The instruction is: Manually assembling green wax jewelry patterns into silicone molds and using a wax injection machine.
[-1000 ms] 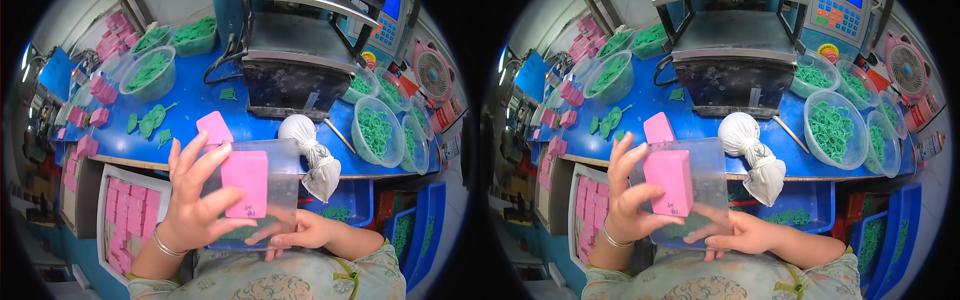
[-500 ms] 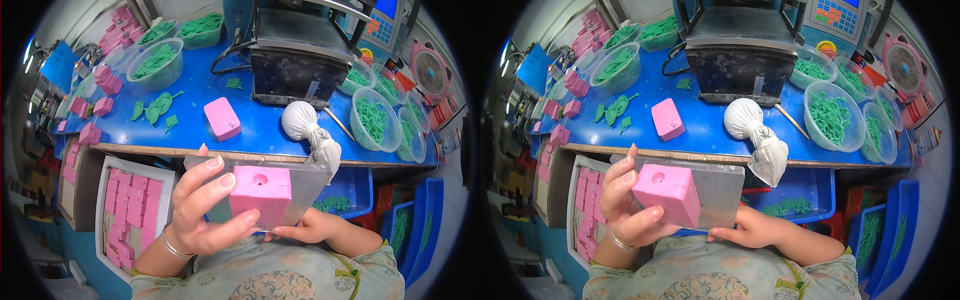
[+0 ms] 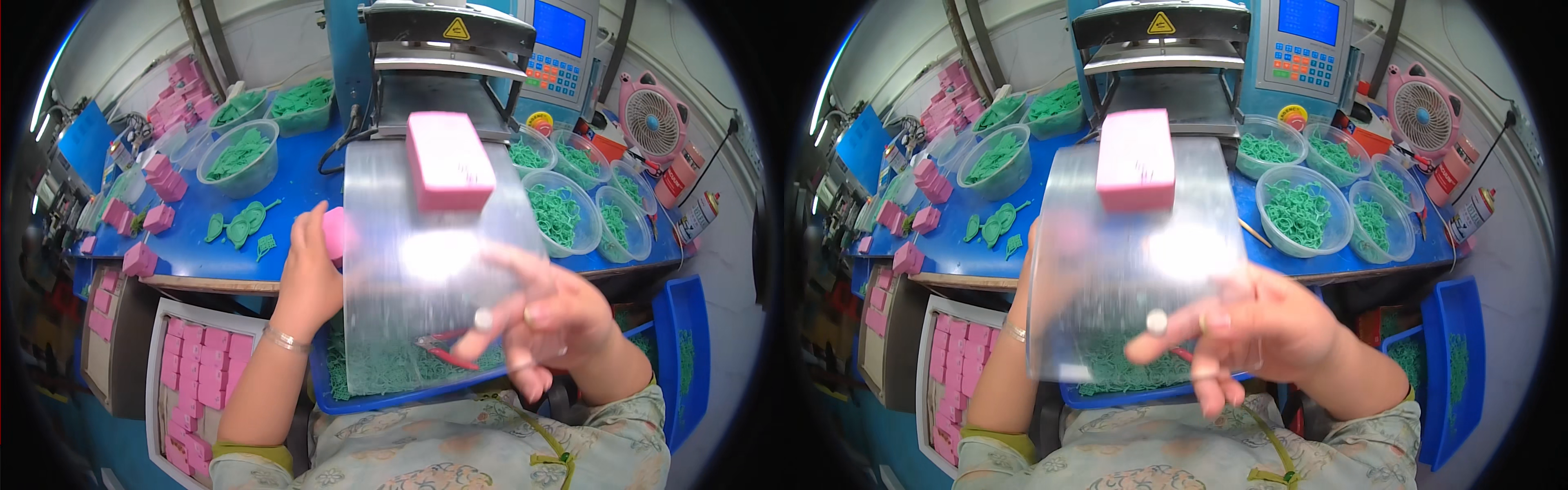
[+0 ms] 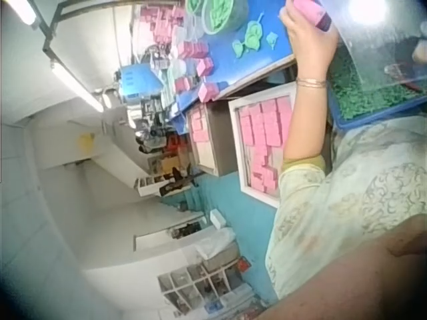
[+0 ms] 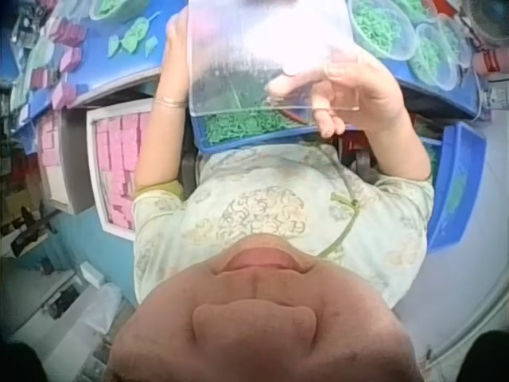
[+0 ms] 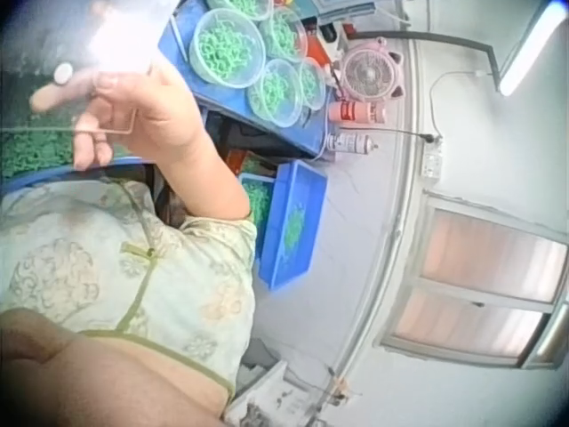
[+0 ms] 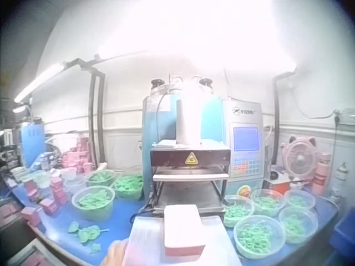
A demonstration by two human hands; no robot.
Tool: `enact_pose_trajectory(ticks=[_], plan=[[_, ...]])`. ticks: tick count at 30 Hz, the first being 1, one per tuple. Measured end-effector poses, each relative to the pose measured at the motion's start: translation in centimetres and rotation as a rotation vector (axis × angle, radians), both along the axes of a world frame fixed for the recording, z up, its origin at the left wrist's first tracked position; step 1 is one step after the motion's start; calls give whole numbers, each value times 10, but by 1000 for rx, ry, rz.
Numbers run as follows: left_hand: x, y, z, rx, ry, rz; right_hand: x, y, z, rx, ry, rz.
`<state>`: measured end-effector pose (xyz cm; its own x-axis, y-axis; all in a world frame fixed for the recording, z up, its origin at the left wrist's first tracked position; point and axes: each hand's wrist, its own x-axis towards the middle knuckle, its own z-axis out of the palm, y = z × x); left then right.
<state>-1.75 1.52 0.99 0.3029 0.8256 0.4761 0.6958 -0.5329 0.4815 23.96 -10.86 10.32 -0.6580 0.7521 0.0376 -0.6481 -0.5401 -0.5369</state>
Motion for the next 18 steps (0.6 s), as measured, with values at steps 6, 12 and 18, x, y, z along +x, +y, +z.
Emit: enact_pose_trajectory(ticks=[6,12,18], plan=[[14,9,11,-77,126,131,7,31,16,104,-108,-227],[19,5,14,-44,125,129,26,82,16,175,-168,-276],[16,5,11,-14,103,154,2,100,12,60,-309,-794]])
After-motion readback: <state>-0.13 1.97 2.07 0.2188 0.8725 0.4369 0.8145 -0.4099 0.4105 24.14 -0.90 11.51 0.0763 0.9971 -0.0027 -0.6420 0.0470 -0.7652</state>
